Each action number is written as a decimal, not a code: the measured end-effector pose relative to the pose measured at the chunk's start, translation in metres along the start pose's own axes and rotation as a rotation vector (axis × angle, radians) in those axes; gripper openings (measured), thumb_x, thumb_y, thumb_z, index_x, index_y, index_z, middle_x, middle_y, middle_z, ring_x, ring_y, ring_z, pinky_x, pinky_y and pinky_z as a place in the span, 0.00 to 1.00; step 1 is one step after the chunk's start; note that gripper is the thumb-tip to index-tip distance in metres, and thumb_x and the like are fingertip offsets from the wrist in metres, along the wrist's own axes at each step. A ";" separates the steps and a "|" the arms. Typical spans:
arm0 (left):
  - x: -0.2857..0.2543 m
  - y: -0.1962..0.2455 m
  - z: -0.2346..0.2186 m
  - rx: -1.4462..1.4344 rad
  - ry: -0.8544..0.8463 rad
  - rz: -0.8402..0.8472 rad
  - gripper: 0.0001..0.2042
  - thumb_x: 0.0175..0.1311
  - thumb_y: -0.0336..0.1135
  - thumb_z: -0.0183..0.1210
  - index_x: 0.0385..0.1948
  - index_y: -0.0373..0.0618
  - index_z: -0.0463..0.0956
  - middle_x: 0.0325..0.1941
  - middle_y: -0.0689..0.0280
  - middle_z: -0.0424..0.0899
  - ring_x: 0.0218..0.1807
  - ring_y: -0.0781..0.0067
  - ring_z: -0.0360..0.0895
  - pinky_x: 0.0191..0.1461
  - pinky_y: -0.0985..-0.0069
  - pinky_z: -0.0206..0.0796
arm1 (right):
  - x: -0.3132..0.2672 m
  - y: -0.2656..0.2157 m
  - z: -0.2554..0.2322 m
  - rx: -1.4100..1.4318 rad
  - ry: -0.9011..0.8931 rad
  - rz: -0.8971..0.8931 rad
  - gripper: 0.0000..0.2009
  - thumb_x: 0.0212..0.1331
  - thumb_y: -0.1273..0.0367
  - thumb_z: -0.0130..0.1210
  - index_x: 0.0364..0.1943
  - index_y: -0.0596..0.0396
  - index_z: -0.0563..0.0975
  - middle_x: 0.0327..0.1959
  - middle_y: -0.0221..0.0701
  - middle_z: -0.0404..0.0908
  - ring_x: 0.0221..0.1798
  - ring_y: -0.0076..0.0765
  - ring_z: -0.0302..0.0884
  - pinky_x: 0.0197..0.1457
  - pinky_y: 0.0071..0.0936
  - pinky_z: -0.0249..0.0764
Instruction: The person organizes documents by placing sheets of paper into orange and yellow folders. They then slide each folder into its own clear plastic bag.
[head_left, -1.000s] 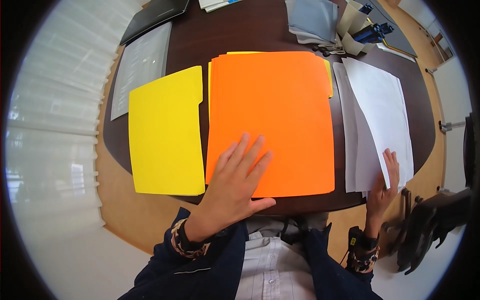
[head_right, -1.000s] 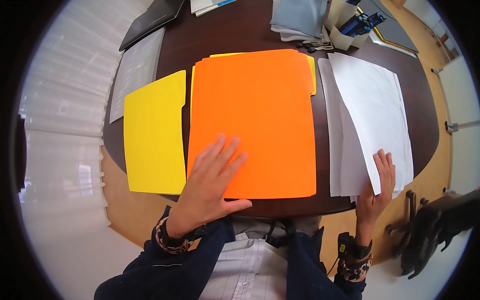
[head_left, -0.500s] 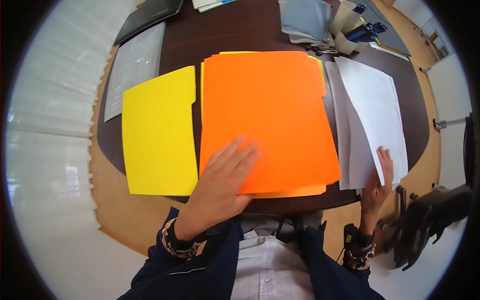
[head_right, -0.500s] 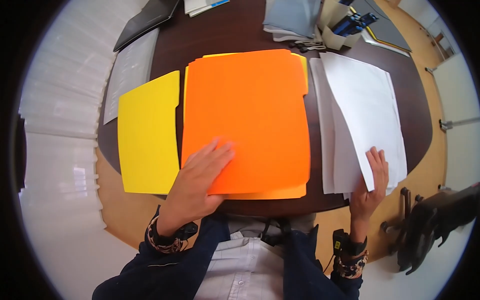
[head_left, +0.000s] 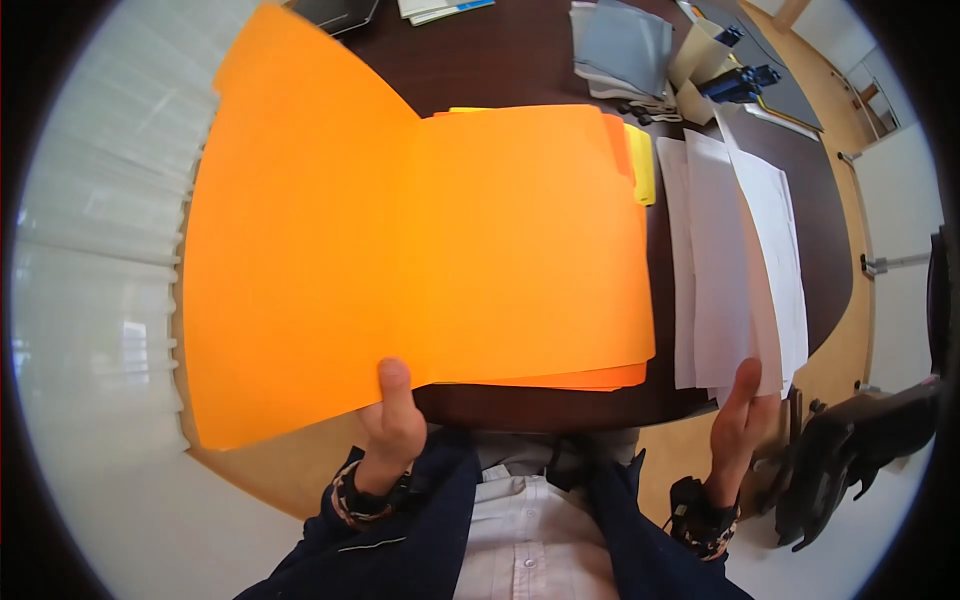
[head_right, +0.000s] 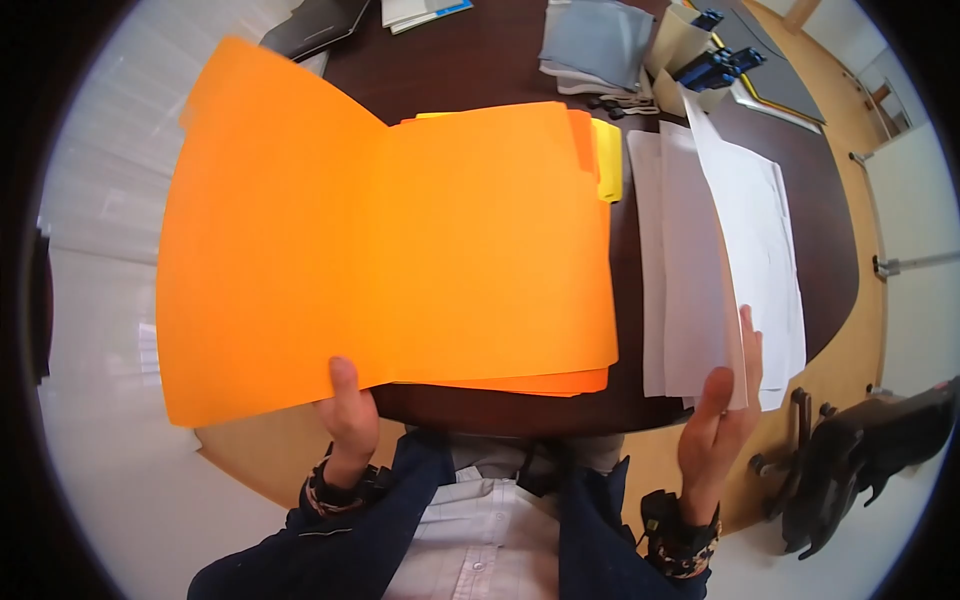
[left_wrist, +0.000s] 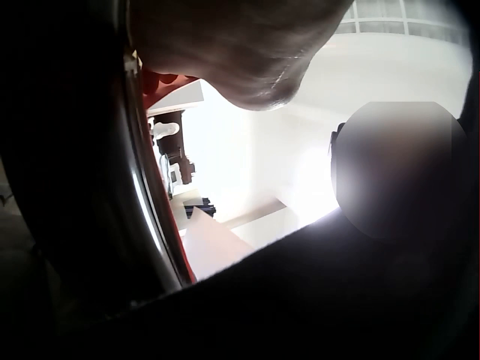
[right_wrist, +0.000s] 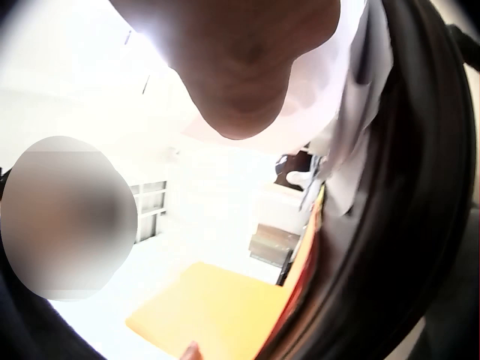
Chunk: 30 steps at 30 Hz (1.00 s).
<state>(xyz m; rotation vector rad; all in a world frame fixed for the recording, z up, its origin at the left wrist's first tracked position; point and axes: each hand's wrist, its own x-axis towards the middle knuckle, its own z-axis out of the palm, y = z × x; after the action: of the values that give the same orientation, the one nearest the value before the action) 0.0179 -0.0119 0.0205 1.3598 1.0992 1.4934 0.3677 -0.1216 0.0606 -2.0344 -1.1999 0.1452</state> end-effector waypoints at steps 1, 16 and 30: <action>0.000 0.004 0.004 0.082 -0.040 0.009 0.22 0.81 0.40 0.49 0.67 0.35 0.65 0.65 0.58 0.74 0.66 0.62 0.72 0.70 0.67 0.63 | 0.000 -0.021 0.007 0.007 -0.009 -0.003 0.27 0.82 0.55 0.37 0.68 0.62 0.73 0.70 0.46 0.75 0.78 0.53 0.64 0.81 0.46 0.54; 0.002 0.005 0.008 0.152 -0.126 0.010 0.21 0.81 0.37 0.45 0.66 0.30 0.64 0.64 0.53 0.74 0.64 0.61 0.73 0.68 0.67 0.64 | 0.020 -0.123 0.108 0.068 -0.623 -0.619 0.34 0.52 0.54 0.71 0.63 0.53 0.77 0.74 0.42 0.69 0.80 0.52 0.59 0.83 0.55 0.49; -0.003 -0.004 0.001 0.053 -0.113 0.035 0.21 0.78 0.35 0.47 0.66 0.32 0.62 0.62 0.55 0.73 0.63 0.64 0.72 0.69 0.68 0.64 | 0.033 -0.122 0.108 0.063 -0.635 -0.627 0.24 0.53 0.63 0.71 0.56 0.49 0.82 0.71 0.36 0.74 0.78 0.46 0.63 0.82 0.56 0.51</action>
<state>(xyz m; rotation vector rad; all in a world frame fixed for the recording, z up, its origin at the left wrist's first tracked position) 0.0192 -0.0137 0.0161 1.4885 1.0551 1.4034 0.2520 -0.0026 0.0726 -1.4963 -2.1343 0.5351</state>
